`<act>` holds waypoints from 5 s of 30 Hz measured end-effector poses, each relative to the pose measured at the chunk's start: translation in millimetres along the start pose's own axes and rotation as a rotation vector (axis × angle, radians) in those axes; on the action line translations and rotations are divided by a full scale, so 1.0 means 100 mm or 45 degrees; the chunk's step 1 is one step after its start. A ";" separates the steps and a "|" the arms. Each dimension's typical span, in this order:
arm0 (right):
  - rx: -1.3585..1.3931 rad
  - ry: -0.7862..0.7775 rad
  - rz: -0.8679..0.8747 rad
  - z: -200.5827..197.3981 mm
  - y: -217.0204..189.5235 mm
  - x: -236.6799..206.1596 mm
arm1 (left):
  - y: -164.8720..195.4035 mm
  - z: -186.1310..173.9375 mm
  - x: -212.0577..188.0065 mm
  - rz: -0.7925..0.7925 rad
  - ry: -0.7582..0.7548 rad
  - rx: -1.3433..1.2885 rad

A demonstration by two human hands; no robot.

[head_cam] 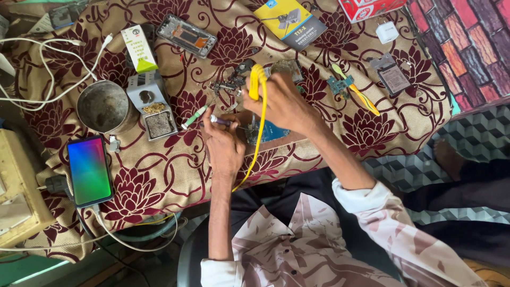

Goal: The person uses a soldering iron and solder wire to work on a blue circuit board placed on a wooden board. They repeatedly apply heat and solder to various points on the board while holding it steady with the other hand.

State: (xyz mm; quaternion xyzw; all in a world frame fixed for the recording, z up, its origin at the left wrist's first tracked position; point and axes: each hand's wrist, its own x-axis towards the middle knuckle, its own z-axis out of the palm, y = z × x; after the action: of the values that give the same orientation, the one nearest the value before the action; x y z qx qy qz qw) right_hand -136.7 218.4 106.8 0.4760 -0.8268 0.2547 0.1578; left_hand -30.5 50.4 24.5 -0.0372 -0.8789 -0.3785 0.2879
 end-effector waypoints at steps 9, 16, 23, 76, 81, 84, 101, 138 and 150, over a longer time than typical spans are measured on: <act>-0.003 0.202 0.006 0.04 -0.33 0.12 | -0.09 0.07 -0.08 0.028 -0.107 0.153; 0.277 0.140 0.428 -0.15 -0.48 -0.27 | -0.18 0.12 -0.13 -0.002 -0.074 0.064; 0.449 0.401 0.560 -0.23 -0.54 -0.80 | -0.14 0.11 -0.15 0.108 0.012 0.057; 0.873 0.980 0.823 0.39 -0.81 -1.56 | -0.15 0.03 -0.54 0.307 0.183 -0.134; 0.807 0.926 0.763 0.33 -0.78 -1.50 | -0.16 0.02 -0.50 0.210 0.159 -0.223; 0.800 1.139 0.896 0.33 -0.92 -1.59 | -0.10 -0.02 -0.46 0.282 0.169 -0.080; 0.665 1.271 0.966 0.33 -1.20 -1.97 | 0.02 -0.03 -0.55 0.159 0.016 -0.062; 0.906 1.483 0.871 -0.06 -1.09 -2.21 | 0.33 0.00 0.08 -0.104 -0.484 0.165; 1.138 1.455 0.912 0.06 -0.63 -2.20 | 0.40 -0.12 -0.18 0.177 -0.041 0.049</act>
State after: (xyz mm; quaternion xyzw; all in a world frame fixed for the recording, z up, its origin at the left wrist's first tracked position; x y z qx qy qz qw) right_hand 27.7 344.1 7.9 -0.0034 -0.5409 0.8001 0.2595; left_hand 1.5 73.7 46.8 -0.0985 -0.8858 -0.3401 0.3001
